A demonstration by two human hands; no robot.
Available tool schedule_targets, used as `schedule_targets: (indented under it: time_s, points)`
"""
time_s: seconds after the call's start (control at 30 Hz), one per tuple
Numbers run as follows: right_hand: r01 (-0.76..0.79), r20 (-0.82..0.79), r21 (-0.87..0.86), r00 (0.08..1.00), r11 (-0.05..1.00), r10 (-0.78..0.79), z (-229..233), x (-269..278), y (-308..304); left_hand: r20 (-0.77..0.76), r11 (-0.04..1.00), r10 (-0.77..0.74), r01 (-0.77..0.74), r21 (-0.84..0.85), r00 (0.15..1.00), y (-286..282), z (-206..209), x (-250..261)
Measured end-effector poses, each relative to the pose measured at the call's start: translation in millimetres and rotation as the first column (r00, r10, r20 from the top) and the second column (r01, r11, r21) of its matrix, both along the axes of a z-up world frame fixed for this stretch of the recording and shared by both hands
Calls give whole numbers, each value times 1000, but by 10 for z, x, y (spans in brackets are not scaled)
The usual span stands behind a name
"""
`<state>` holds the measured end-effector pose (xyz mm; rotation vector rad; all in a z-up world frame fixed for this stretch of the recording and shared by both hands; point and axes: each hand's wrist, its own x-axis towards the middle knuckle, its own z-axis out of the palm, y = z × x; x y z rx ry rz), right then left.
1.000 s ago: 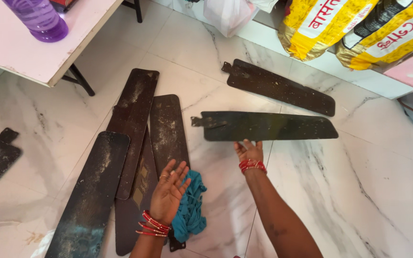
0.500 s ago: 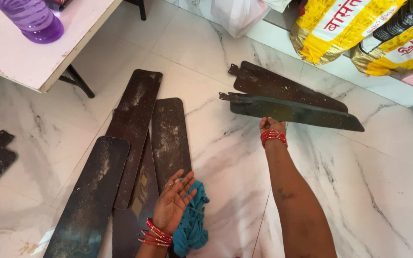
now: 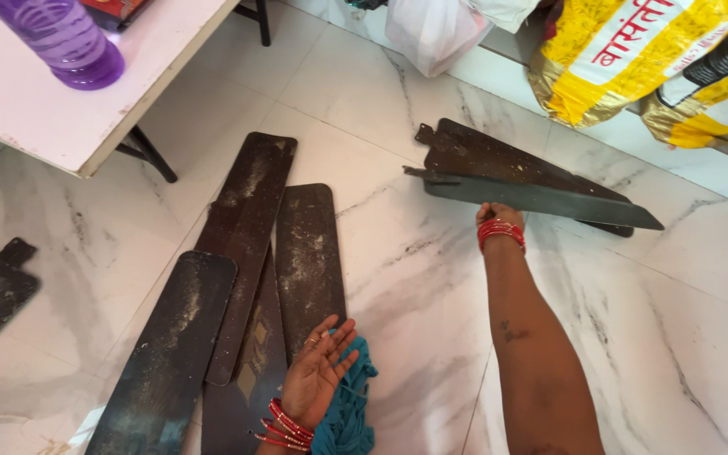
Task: The person sits on the floor and wipes several long, dark decorative planks with a blue cloth. They handle the planks one at a time, wiping the surfaces and stacking the cleaned pieces to the side.
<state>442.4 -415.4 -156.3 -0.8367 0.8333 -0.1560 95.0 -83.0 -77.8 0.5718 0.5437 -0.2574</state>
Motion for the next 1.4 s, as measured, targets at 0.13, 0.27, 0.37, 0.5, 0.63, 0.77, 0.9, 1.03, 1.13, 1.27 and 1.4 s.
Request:
schedule_targets:
  time_s: [0.13, 0.27, 0.37, 0.5, 0.63, 0.77, 0.9, 1.03, 1.13, 1.27, 1.4]
  points:
    - [-14, 9, 9, 1000, 1000, 14, -66, 95, -78, -21, 1000, 4, -4, 21, 1000, 40, -88, -11]
    - [-108, -23, 104, 994, 989, 110, -48, -49, 161, -101, 998, 30, -25, 56, 994, 85, -147, -63]
    - [-379, 19, 118, 925, 918, 379, -59, -439, 481, -111, 996, 45, -36, 83, 993, 122, -167, -135]
    - [-735, 19, -215, 655, 643, 756, -86, -1254, 1002, -95, 990, 96, -85, 111, 991, 144, -229, -253]
    - [-749, 171, -512, 390, 420, 905, 32, -2385, 1457, -104, 968, 169, -145, 203, 980, 210, -458, -372]
    - [-273, -276, -933, 116, -237, 954, 518, -3414, 1758, -129, 924, 335, -299, 237, 933, 348, -875, -611]
    - [-325, -701, -652, -90, -686, 708, 850, -3975, 2055, -185, 855, 505, -460, 241, 843, 499, -1112, -850]
    - [-227, -837, -491, -145, -841, 527, 815, -4119, 2160, -235, 778, 621, -553, 297, 747, 655, -1063, -943]
    - [-212, -866, -467, -85, -858, 492, 623, -4143, 2165, -295, 734, 678, -598, 321, 673, 786, -1093, -1036]
    - [-172, -808, -581, 11, -795, 589, 319, -4190, 2117, -345, 707, 706, -643, 295, 618, 945, -1281, -1148]
    - [-63, -683, -730, 99, -680, 724, -29, -4157, 2034, -335, 746, 663, -627, 223, 669, 980, -1401, -1185]
